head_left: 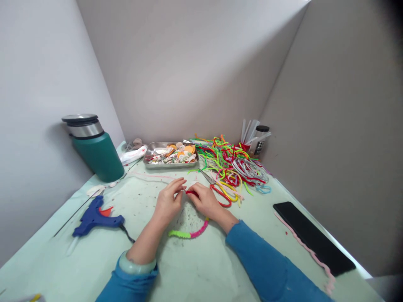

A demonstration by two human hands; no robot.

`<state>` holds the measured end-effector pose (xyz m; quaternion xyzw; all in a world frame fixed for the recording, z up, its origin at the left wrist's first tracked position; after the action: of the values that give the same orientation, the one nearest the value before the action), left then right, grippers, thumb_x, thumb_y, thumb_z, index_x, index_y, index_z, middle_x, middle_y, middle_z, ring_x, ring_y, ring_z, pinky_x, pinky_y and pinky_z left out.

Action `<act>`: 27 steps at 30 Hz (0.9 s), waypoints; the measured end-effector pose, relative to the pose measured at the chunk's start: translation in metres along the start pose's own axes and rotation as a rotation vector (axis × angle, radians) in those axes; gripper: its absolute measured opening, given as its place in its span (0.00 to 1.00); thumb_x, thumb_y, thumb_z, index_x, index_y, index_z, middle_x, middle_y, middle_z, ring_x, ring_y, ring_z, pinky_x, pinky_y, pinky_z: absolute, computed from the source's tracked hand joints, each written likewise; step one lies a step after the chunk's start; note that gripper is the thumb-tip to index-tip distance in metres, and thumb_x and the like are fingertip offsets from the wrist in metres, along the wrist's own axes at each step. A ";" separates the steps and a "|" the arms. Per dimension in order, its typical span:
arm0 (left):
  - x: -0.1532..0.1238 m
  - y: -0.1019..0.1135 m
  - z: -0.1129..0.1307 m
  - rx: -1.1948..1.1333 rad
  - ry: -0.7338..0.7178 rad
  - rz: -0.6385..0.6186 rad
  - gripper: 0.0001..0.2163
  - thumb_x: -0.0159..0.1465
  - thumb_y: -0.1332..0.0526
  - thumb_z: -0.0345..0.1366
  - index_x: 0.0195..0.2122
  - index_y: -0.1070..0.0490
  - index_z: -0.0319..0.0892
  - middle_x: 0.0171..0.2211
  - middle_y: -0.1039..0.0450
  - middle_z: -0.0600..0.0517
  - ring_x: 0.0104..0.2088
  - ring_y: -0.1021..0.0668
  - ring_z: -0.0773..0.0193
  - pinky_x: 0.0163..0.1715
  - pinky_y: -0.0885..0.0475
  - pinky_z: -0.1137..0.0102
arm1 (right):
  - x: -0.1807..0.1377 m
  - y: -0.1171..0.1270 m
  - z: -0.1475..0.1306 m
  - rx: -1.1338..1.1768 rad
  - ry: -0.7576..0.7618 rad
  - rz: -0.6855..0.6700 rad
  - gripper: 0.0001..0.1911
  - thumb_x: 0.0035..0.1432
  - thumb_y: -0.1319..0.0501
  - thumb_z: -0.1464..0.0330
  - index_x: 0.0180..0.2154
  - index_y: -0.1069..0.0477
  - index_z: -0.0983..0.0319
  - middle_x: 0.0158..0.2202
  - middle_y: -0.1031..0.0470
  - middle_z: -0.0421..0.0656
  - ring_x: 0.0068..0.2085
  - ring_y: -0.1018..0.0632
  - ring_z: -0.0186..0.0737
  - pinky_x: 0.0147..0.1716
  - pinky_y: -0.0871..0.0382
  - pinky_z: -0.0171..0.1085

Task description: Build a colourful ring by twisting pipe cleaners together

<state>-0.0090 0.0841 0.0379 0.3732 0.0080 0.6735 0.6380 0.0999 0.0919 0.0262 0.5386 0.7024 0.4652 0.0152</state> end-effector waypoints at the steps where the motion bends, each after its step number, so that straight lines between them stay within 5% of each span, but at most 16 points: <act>1: 0.001 0.001 -0.002 -0.044 0.023 0.008 0.16 0.58 0.47 0.28 0.46 0.31 0.40 0.51 0.32 0.45 0.38 0.22 0.66 0.43 0.28 0.68 | 0.000 0.000 0.000 0.002 -0.004 -0.002 0.03 0.58 0.45 0.71 0.32 0.33 0.62 0.32 0.31 0.42 0.34 0.30 0.36 0.33 0.38 0.34; 5: 0.002 0.020 -0.009 -0.005 0.100 0.153 0.14 0.58 0.46 0.34 0.45 0.31 0.40 0.52 0.34 0.44 0.35 0.22 0.66 0.40 0.27 0.70 | -0.001 0.004 0.002 0.026 -0.032 0.030 0.04 0.59 0.45 0.71 0.32 0.33 0.62 0.32 0.31 0.42 0.33 0.30 0.36 0.33 0.39 0.34; 7: 0.000 0.028 -0.020 0.100 0.206 0.201 0.12 0.58 0.45 0.39 0.39 0.28 0.39 0.43 0.27 0.45 0.30 0.22 0.65 0.35 0.28 0.70 | 0.000 0.005 0.003 0.035 -0.040 0.047 0.04 0.59 0.46 0.71 0.32 0.33 0.62 0.31 0.31 0.42 0.34 0.30 0.36 0.33 0.39 0.34; 11: -0.007 -0.003 -0.045 -0.016 0.461 -0.072 0.16 0.57 0.45 0.47 0.31 0.26 0.39 0.21 0.26 0.51 0.21 0.24 0.64 0.24 0.30 0.72 | -0.001 0.005 0.005 0.047 -0.031 0.049 0.05 0.59 0.46 0.70 0.32 0.33 0.61 0.31 0.31 0.41 0.34 0.30 0.36 0.33 0.39 0.34; 15: -0.014 -0.032 -0.039 -0.375 0.529 -0.237 0.17 0.56 0.43 0.44 0.40 0.28 0.37 0.20 0.27 0.52 0.21 0.25 0.65 0.20 0.31 0.74 | -0.001 0.001 0.004 0.049 -0.016 0.021 0.05 0.59 0.45 0.71 0.32 0.32 0.61 0.32 0.30 0.41 0.34 0.30 0.35 0.33 0.38 0.34; 19: -0.013 -0.034 -0.037 -0.490 0.559 -0.213 0.15 0.54 0.41 0.40 0.39 0.29 0.34 0.20 0.28 0.52 0.22 0.24 0.66 0.22 0.29 0.73 | -0.001 0.006 0.000 0.076 0.008 0.039 0.04 0.58 0.43 0.69 0.33 0.31 0.61 0.33 0.30 0.42 0.35 0.29 0.36 0.35 0.37 0.34; 27: -0.013 -0.032 -0.044 -0.456 0.556 -0.181 0.14 0.56 0.43 0.38 0.40 0.30 0.36 0.25 0.28 0.53 0.19 0.26 0.70 0.21 0.28 0.73 | 0.000 0.049 0.026 0.123 -0.122 0.383 0.11 0.59 0.45 0.66 0.27 0.28 0.62 0.34 0.29 0.45 0.37 0.29 0.39 0.38 0.35 0.38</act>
<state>-0.0054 0.0994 -0.0162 0.0220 0.0640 0.6744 0.7353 0.1502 0.1075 0.0442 0.6893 0.6121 0.3824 -0.0638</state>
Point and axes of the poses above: each hand's wrist, its own x-axis towards the middle knuckle, its own y-axis out of the back of the hand, z = x × y, the point moved 10 cm from there along x, towards the middle knuckle
